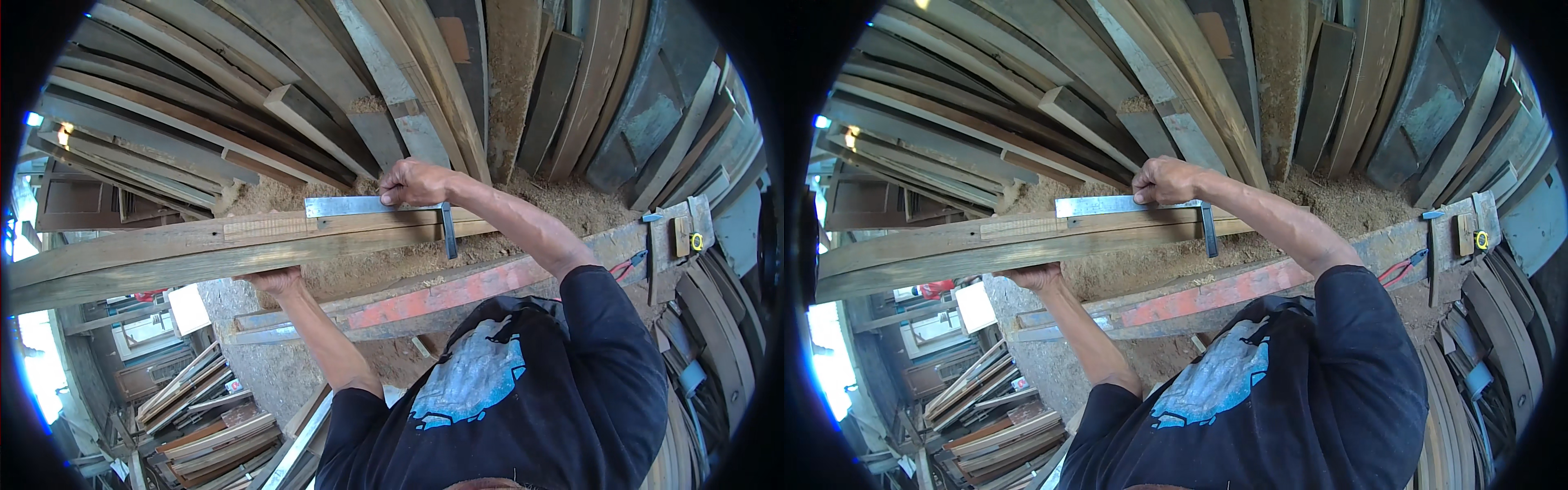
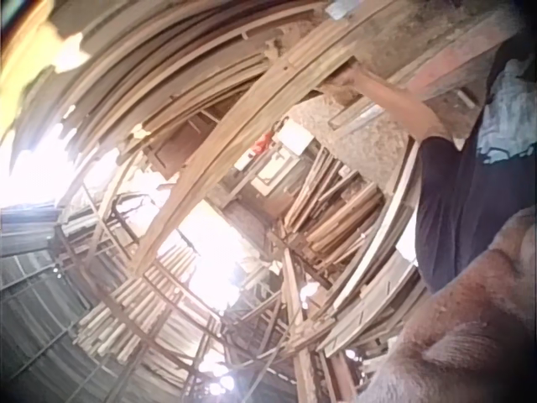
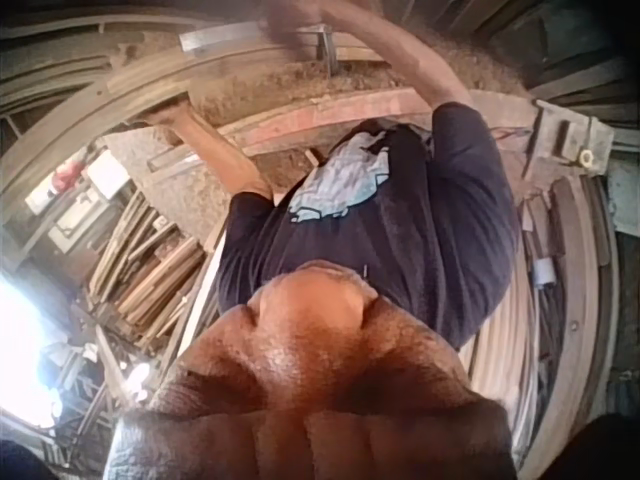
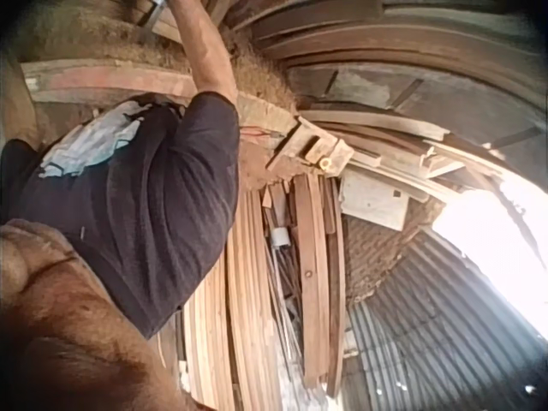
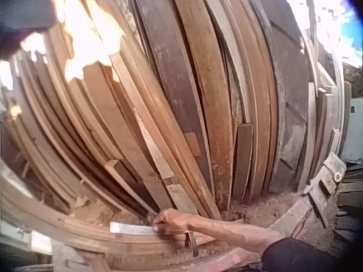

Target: The person organizes wood beams in a workshop by pulling a beam from a stack, measuring it with a square, and then leaning it against another stack.

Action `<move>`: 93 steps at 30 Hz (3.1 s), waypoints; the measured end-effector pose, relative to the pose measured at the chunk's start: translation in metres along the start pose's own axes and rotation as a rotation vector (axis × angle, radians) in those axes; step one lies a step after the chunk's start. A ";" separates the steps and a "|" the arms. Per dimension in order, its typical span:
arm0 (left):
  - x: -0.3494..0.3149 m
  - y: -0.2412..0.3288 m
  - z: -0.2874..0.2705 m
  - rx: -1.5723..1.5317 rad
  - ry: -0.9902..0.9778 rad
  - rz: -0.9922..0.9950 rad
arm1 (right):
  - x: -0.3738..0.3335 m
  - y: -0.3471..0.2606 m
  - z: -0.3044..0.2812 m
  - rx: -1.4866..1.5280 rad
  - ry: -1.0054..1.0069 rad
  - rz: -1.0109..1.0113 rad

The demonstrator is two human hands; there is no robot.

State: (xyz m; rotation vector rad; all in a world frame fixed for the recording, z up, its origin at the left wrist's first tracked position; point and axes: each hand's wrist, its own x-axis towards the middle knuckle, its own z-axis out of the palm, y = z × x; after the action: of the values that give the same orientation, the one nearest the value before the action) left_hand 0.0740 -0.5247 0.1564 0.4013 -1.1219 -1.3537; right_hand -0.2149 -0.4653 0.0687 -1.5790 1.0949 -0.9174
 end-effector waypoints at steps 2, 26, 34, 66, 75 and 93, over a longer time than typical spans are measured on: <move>0.000 0.002 -0.007 0.013 -0.010 -0.019 | 0.004 0.003 0.004 0.000 0.000 0.001; -0.002 0.007 -0.072 -0.036 0.071 -0.129 | 0.053 0.019 0.038 -0.157 -0.084 -0.093; -0.002 0.005 -0.088 -0.032 -0.048 -0.104 | 0.056 0.007 0.040 -0.110 -0.145 -0.014; -0.006 0.003 -0.071 -0.015 -0.073 -0.121 | 0.068 0.025 0.041 -0.086 -0.169 -0.129; -0.007 0.008 -0.084 0.006 -0.059 -0.118 | 0.068 0.026 0.045 -0.076 -0.203 -0.114; -0.015 0.007 -0.103 -0.007 0.050 -0.136 | 0.093 0.022 0.045 -0.209 -0.355 -0.125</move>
State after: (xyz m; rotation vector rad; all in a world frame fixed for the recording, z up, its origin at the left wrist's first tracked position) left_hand 0.1640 -0.5463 0.1089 0.5110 -1.0642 -1.4578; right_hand -0.1487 -0.5434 0.0411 -1.9138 0.8674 -0.5836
